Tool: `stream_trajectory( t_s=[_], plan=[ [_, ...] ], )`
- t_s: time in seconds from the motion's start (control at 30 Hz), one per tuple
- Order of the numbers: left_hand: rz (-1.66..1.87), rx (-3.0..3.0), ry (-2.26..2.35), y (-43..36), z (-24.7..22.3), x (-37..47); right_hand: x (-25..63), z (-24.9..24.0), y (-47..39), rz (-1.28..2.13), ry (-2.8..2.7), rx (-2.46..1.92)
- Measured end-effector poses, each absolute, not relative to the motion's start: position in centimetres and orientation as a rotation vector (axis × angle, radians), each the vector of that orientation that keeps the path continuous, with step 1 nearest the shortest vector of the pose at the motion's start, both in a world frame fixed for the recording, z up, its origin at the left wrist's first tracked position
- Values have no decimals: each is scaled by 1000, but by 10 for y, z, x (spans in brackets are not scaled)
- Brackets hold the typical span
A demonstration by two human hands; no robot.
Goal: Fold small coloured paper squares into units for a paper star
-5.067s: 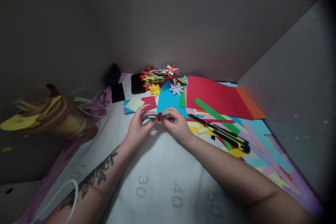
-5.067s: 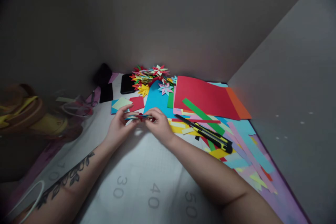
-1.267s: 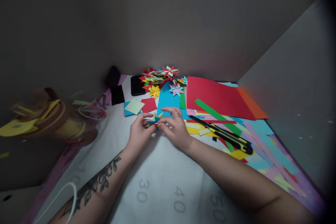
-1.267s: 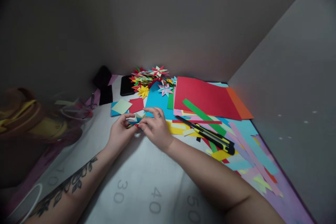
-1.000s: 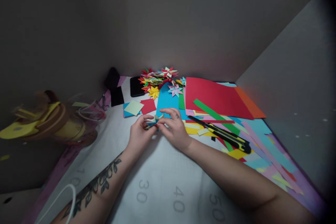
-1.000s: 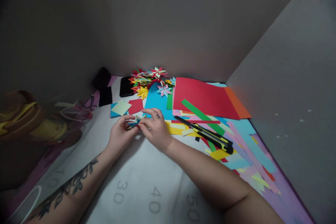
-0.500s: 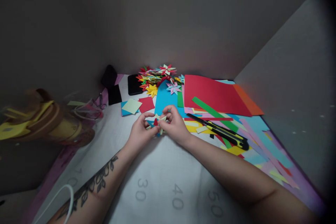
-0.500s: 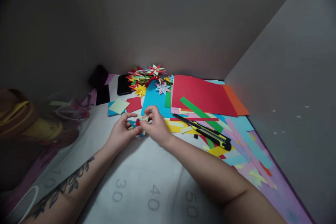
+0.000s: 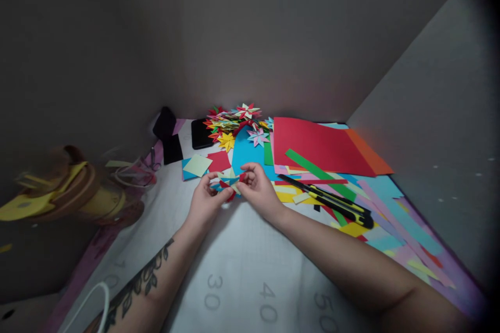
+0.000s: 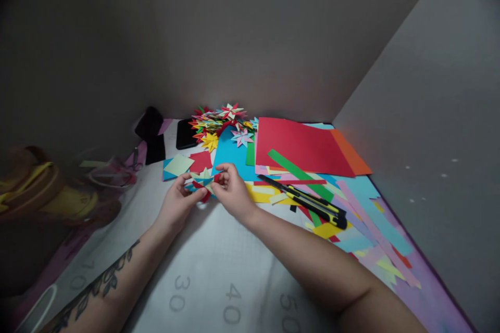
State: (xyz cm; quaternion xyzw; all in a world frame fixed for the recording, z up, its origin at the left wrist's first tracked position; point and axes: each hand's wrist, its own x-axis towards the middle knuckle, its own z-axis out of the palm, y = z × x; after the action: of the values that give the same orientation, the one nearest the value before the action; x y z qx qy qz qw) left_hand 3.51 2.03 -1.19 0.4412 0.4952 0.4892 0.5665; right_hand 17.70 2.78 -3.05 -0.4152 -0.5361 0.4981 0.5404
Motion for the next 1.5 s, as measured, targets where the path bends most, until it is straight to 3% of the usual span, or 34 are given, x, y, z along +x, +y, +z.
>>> stream_trajectory(
  t_s=[0.47,0.8,1.5],
  plan=[
    [1198,1489,1352,16,-19,33,185,-21,19,544,-1716,-921],
    [1188,1550,1349,12,-17,32,185,-22,16,417,-1791,-981],
    [1146,1782,1462,8,-15,33,183,-21,20,553,-1777,-1093]
  ],
)
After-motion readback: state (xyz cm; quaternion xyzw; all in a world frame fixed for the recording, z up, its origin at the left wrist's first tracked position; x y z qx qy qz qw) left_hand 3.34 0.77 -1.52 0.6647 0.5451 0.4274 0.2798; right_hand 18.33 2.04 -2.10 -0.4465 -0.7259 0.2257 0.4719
